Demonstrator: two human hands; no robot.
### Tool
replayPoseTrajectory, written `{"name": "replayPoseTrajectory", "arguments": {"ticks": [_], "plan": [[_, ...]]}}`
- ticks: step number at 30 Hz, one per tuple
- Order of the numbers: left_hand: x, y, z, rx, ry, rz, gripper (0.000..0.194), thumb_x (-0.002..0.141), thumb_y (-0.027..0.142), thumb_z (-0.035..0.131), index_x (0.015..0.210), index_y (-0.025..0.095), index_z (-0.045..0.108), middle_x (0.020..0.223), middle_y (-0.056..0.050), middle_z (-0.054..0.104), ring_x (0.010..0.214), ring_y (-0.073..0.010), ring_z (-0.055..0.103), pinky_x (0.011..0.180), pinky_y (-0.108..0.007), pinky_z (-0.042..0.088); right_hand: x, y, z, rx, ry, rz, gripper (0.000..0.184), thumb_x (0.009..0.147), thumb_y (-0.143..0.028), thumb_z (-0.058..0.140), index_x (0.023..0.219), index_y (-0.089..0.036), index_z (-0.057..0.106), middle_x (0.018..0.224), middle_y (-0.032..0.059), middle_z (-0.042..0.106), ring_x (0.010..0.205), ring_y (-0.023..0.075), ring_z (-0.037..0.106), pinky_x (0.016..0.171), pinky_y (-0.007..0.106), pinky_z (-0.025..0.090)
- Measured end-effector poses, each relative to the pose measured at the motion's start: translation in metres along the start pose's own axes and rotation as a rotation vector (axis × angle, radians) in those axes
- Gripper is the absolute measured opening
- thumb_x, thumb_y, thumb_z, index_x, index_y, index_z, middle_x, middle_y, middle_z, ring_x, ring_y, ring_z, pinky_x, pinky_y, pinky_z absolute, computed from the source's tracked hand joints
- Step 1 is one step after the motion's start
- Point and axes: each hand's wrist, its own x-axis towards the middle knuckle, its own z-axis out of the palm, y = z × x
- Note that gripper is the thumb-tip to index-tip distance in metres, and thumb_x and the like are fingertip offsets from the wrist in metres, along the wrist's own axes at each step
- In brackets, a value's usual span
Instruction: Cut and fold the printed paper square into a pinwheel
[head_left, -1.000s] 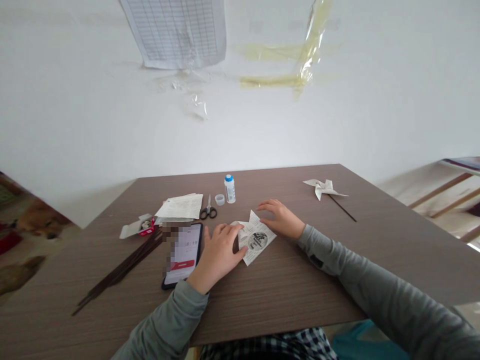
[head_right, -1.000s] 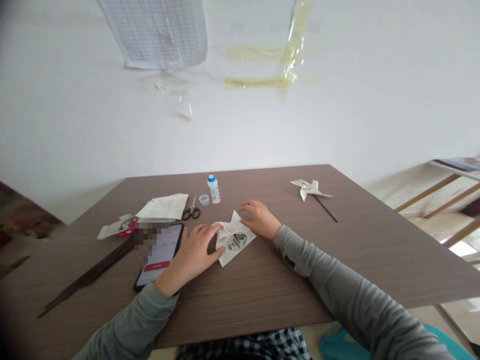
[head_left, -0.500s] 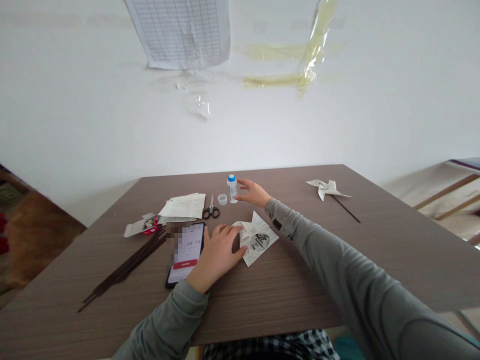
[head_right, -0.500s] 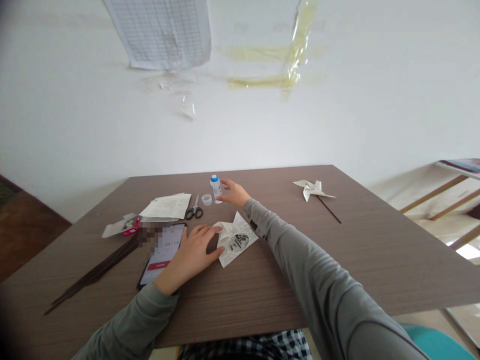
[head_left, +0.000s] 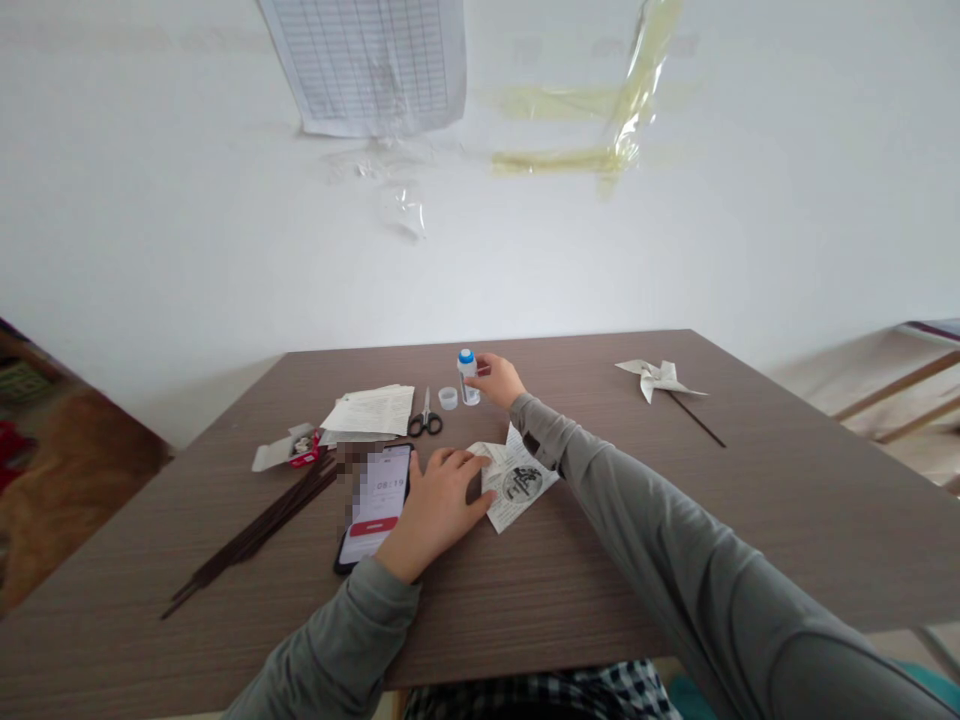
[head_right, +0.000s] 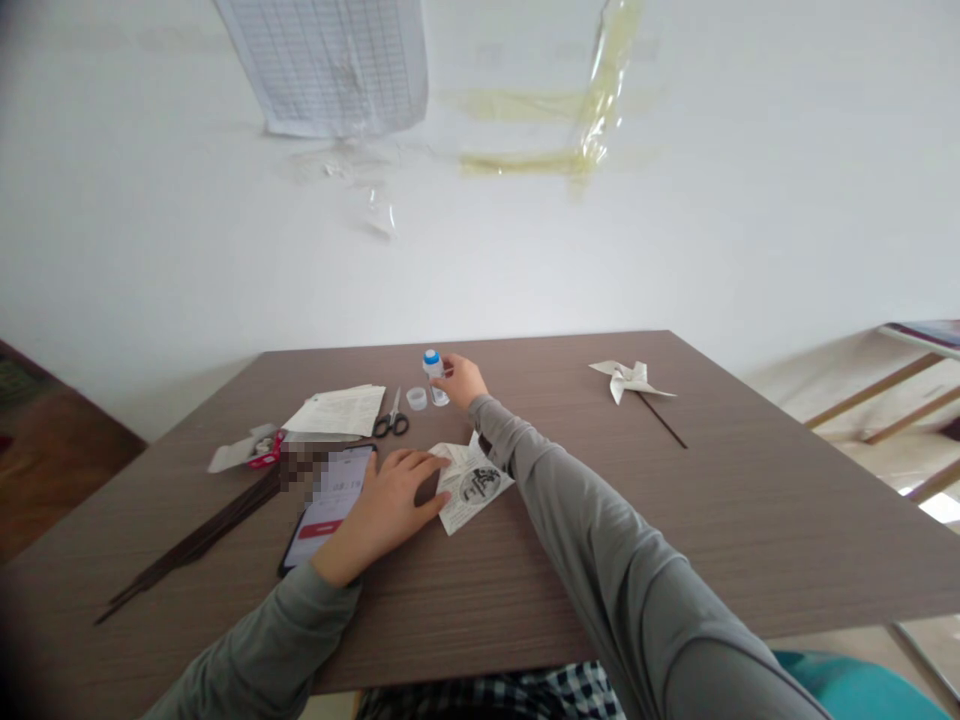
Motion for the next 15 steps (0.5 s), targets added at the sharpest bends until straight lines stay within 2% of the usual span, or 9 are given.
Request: {"name": "replayPoseTrajectory", "arguments": {"ticks": [4,9,12,15], "plan": [[0.0,0.001,-0.001,0.005,-0.009,-0.011,0.045,0.11,0.032,0.073,0.155,0.034,0.079,0.163,-0.012,0.078,0.163,-0.0472,0.059,0.14,-0.093,0.026,-0.002,0.0,-0.006,0.001,0.03,0.004,0.028,0.079,-0.012,0.096,0.101,-0.02,0.082,0.108,0.0088,0.089,0.107,0.0299,0.086,0.11,0.05,0.069],[0.002,0.0,0.0,0.003,-0.03,-0.024,0.046,0.113,0.04,0.073,0.158,0.035,0.077,0.167,-0.011,0.076,0.165,-0.0449,0.057,0.141,-0.09,0.026,-0.012,0.006,-0.02,0.062,0.076,-0.003,0.031,0.085,-0.021,0.093,0.113,-0.02,0.081,0.117,0.0101,0.088,0.104,0.0274,0.087,0.102,0.047,0.071],[0.002,-0.002,0.003,-0.014,0.002,-0.015,0.045,0.112,0.043,0.074,0.157,0.036,0.079,0.163,-0.011,0.078,0.162,-0.0464,0.059,0.14,-0.09,0.027,-0.025,0.012,-0.036,0.101,0.085,-0.012,0.035,0.086,-0.025,0.093,0.119,-0.02,0.081,0.124,0.012,0.088,0.102,0.0267,0.087,0.101,0.046,0.072],[0.003,-0.002,0.006,-0.037,0.016,-0.006,0.046,0.112,0.043,0.075,0.156,0.035,0.081,0.162,-0.012,0.079,0.161,-0.0482,0.061,0.139,-0.092,0.026,-0.043,0.021,-0.058,0.142,0.075,-0.032,0.042,0.083,-0.026,0.097,0.122,-0.02,0.081,0.121,0.0121,0.089,0.108,0.0295,0.087,0.106,0.049,0.071]]}}
